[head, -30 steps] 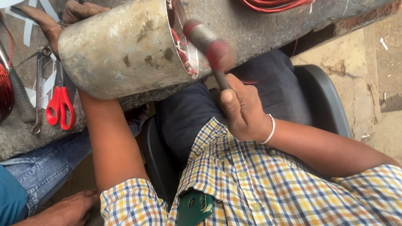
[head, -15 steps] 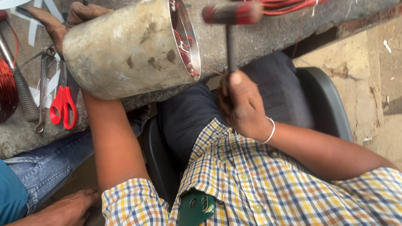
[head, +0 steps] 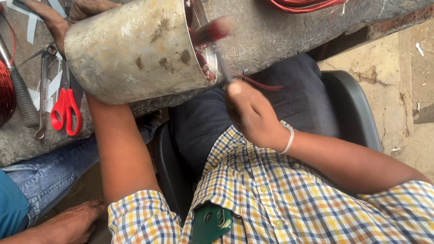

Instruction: The person sits at a stone workbench and hammers red enameled copper wire inside a metal cylinder mold to compact the coil, then pulls the formed wire coil out of the cylinder. They gather and fold the bundle of wire by hand, then cut a strip of paper with scissors.

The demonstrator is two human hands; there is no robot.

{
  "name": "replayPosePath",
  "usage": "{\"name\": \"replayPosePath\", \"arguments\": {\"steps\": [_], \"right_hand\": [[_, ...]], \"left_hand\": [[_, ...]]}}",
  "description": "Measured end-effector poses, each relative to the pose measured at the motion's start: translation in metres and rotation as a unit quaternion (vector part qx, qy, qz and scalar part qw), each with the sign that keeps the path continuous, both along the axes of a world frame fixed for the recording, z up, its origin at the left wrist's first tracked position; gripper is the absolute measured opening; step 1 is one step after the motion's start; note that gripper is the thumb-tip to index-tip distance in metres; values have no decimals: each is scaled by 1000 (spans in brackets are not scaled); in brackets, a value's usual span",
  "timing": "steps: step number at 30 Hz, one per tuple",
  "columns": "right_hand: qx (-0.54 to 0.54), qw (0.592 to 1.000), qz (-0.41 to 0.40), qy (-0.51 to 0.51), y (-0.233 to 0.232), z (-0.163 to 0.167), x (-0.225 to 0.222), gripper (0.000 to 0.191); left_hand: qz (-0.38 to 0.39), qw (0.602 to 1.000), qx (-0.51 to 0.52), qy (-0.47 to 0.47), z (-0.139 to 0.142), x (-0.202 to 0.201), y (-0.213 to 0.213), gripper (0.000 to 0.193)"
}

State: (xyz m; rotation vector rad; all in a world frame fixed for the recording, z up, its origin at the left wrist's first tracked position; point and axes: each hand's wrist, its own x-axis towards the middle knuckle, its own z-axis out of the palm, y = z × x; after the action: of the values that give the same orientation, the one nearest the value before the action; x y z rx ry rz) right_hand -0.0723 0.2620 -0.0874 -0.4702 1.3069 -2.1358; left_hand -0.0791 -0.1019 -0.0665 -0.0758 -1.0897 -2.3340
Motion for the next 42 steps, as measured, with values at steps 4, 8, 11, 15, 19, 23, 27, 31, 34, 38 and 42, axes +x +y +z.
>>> {"name": "replayPosePath", "arguments": {"steps": [4, 8, 11, 15, 19, 23, 27, 31, 34, 38, 42], "right_hand": [[-35, 999, -33, 6, -1, 2, 3, 40], [-52, 991, 33, -120, -4, 0, 1, 39], [-85, 986, 24, -140, -6, 0, -2, 42], [-55, 977, 37, -204, -7, 4, -11, 42], [5, 969, 117, -220, 1, 16, -16, 40], [-9, 998, 47, 43, 16, 31, -23, 40], [153, 962, 111, 196, 22, 42, -40, 36], [162, 954, 58, 247, 25, 48, -47, 31], [197, 946, 132, 221, 25, 46, -52, 26], [192, 938, 117, 264, 27, 40, -64, 24], [223, 923, 129, 287, 27, 35, -74, 24]], "left_hand": [[55, 989, -134, 2, -16, 3, -8, 53], [65, 960, -272, 18, -27, -1, -23, 55], [41, 972, -229, 15, -27, 0, -23, 41], [-20, 988, -155, 17, -17, 1, -18, 41], [-91, 991, -100, 18, -8, 1, -16, 59], [-164, 985, 47, -13, -9, 1, -18, 83], [-162, 976, 145, -31, -12, 1, -20, 84], [-136, 981, 135, -22, -14, -1, -17, 76], [-99, 992, 83, -8, -15, -1, -11, 64], [-7, 993, -111, 28, -14, -4, -2, 47], [50, 983, -174, 38, -13, -13, 11, 46]]}}
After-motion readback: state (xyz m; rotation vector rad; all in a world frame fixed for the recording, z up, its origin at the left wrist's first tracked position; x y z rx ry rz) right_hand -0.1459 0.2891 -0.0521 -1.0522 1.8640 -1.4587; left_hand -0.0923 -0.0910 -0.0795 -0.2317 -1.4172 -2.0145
